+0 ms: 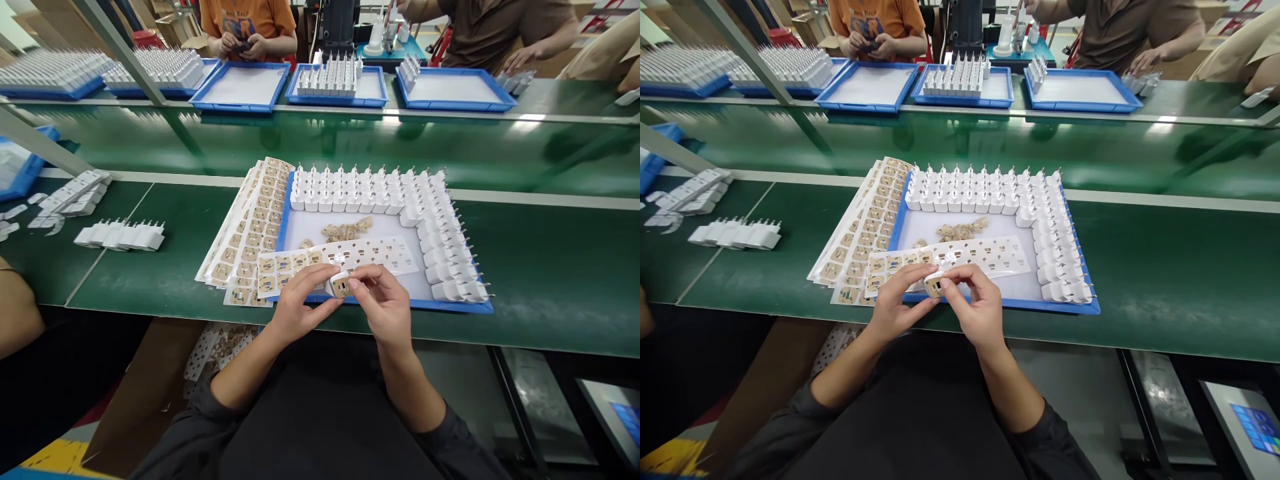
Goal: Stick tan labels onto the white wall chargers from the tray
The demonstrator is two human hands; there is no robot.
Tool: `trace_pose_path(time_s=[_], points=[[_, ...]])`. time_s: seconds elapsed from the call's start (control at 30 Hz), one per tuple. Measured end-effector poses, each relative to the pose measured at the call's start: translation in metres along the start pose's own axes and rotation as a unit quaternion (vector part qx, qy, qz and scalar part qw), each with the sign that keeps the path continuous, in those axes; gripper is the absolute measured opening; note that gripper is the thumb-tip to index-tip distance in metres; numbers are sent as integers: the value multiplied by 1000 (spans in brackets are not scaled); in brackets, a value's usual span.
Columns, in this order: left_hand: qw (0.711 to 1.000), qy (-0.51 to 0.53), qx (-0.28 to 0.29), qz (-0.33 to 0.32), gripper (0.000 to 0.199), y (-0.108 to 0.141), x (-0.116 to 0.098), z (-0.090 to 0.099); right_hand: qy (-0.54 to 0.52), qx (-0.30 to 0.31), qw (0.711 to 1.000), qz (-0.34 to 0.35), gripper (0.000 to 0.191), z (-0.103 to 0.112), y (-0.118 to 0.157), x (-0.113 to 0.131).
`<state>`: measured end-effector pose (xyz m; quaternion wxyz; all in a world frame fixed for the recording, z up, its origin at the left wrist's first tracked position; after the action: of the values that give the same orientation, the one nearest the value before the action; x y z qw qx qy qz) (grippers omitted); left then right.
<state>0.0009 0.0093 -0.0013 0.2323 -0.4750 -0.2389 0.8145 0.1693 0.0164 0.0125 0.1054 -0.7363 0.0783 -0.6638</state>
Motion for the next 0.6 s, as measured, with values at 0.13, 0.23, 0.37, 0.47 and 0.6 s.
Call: trace_pose_path(time_s=[0.13,0.23,0.37,0.47,0.6], points=[[1000,-5,-5,-3,43,1,0,0,37,-13,999,16,3,-2,2,1],[1000,-11,-9,-6,43,1,0,-1,70,-27,997,19,5,-5,3,1],[1000,-18,-12,-11,43,1,-1,-1,111,-41,993,30,5,-8,4,2],[1000,-24,-15,-14,44,1,-1,0,135,-46,989,37,3,-10,3,3],[999,-30,-21,-21,44,1,-1,-1,177,-51,981,67,2,-12,3,5]])
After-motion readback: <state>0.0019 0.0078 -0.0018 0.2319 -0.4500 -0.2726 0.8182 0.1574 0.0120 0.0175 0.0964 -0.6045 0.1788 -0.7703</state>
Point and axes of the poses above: each hand's wrist, its own y-axis away from the middle knuckle, its own z-axis out of the back of the hand, x = y × z, the point moved 1 cm from there along -y, towards the middle knuckle, and after that the axes turned 3 degrees about -y, right-handed, at the moved point
